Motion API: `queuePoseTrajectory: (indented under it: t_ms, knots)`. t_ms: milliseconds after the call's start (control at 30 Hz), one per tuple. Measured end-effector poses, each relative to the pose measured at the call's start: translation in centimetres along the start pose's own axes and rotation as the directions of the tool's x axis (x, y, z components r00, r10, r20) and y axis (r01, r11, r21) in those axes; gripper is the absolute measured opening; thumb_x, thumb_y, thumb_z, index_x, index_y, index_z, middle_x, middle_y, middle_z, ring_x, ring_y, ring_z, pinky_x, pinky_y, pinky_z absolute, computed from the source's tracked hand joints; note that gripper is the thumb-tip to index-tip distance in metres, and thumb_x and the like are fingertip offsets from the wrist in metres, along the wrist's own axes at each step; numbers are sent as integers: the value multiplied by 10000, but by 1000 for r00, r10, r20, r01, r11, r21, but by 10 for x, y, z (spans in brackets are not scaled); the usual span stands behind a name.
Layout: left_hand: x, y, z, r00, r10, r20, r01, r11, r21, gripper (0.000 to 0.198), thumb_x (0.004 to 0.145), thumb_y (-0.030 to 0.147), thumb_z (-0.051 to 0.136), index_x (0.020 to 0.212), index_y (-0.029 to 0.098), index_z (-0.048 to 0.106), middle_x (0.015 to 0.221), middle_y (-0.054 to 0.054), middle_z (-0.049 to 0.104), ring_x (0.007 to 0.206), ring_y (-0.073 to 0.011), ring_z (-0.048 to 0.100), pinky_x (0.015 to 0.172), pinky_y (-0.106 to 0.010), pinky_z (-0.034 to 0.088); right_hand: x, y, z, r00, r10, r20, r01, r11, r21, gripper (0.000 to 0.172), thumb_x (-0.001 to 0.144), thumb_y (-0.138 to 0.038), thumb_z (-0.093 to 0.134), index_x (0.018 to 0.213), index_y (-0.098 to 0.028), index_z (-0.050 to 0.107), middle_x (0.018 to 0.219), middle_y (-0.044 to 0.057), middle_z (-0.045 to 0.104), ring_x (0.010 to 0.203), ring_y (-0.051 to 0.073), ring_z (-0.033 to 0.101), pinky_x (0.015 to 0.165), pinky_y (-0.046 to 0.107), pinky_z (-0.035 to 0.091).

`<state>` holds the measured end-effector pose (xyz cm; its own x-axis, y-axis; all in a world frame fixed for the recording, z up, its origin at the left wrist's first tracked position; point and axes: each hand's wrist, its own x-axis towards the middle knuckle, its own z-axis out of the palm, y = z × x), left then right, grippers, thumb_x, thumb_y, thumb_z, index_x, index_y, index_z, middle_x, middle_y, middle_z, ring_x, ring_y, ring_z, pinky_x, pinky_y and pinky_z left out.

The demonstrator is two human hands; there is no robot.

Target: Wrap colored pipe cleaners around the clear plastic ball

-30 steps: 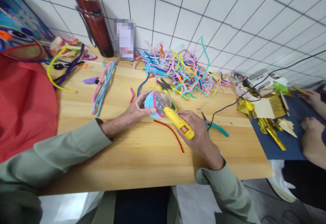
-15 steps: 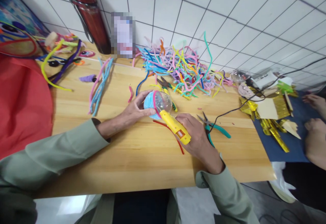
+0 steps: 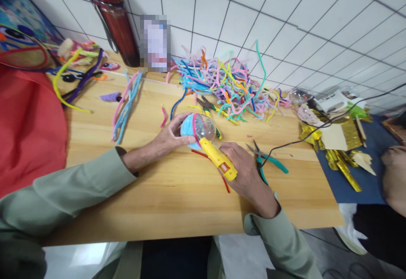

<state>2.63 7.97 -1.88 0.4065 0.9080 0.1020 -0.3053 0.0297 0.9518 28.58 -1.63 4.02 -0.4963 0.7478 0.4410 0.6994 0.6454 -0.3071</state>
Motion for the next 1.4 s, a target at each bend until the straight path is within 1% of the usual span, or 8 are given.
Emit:
queuePoseTrajectory:
  t_ms: [233, 433, 567, 767, 1000, 1400]
  knots:
    - [1, -2, -1, 1000, 13, 5, -13, 999, 49, 901, 694, 526, 1020, 1449, 252, 610, 1516, -130, 618, 1423, -368, 580, 1215, -518, 491, 0, -3, -2, 1000, -1, 0, 1, 1000, 27, 202, 1005, -176, 630, 1188, -258, 619, 1066, 91, 756, 945, 274, 758, 800, 404, 644]
    - [1, -1, -1, 1000, 2, 17, -3, 998, 70, 948, 697, 554, 1010, 1480, 239, 577, 1543, -144, 603, 1444, -377, 571, 1231, -539, 485, 0, -5, -3, 1000, -9, -6, 10, 999, 40, 215, 1001, -164, 629, 1200, -243, 614, 1071, 99, 741, 951, 277, 750, 802, 408, 642]
    - [1, -1, -1, 1000, -2, 19, 1, 998, 61, 930, 703, 542, 1009, 1476, 247, 585, 1543, -139, 602, 1437, -374, 578, 1230, -538, 491, 0, -5, -2, 1000, 0, -11, 0, 999, 36, 238, 997, -147, 639, 1210, -242, 598, 1075, 102, 733, 960, 279, 746, 810, 413, 646]
    - [1, -2, -2, 1000, 13, 24, -14, 999, 51, 897, 716, 519, 1011, 1467, 257, 599, 1544, -131, 603, 1441, -368, 575, 1232, -534, 493, 0, -4, -1, 1000, -7, -15, 7, 999, 49, 212, 993, -144, 644, 1174, -243, 596, 1044, 90, 726, 926, 269, 742, 787, 401, 643]
    - [1, -3, -2, 1000, 10, 24, -11, 998, 54, 917, 712, 528, 1012, 1477, 247, 593, 1561, -140, 590, 1457, -378, 563, 1249, -549, 477, -1, -4, -1, 1000, -5, -15, 6, 999, 50, 191, 1013, -159, 620, 1188, -232, 590, 1075, 108, 726, 965, 274, 744, 812, 403, 643]
    - [1, -2, -2, 999, 24, 32, -27, 996, 82, 899, 717, 541, 1007, 1469, 259, 603, 1546, -127, 601, 1452, -365, 569, 1241, -534, 484, -2, -3, 0, 1000, 14, -6, -14, 997, 80, 205, 999, -167, 644, 1185, -251, 633, 1067, 91, 743, 944, 277, 740, 795, 406, 625]
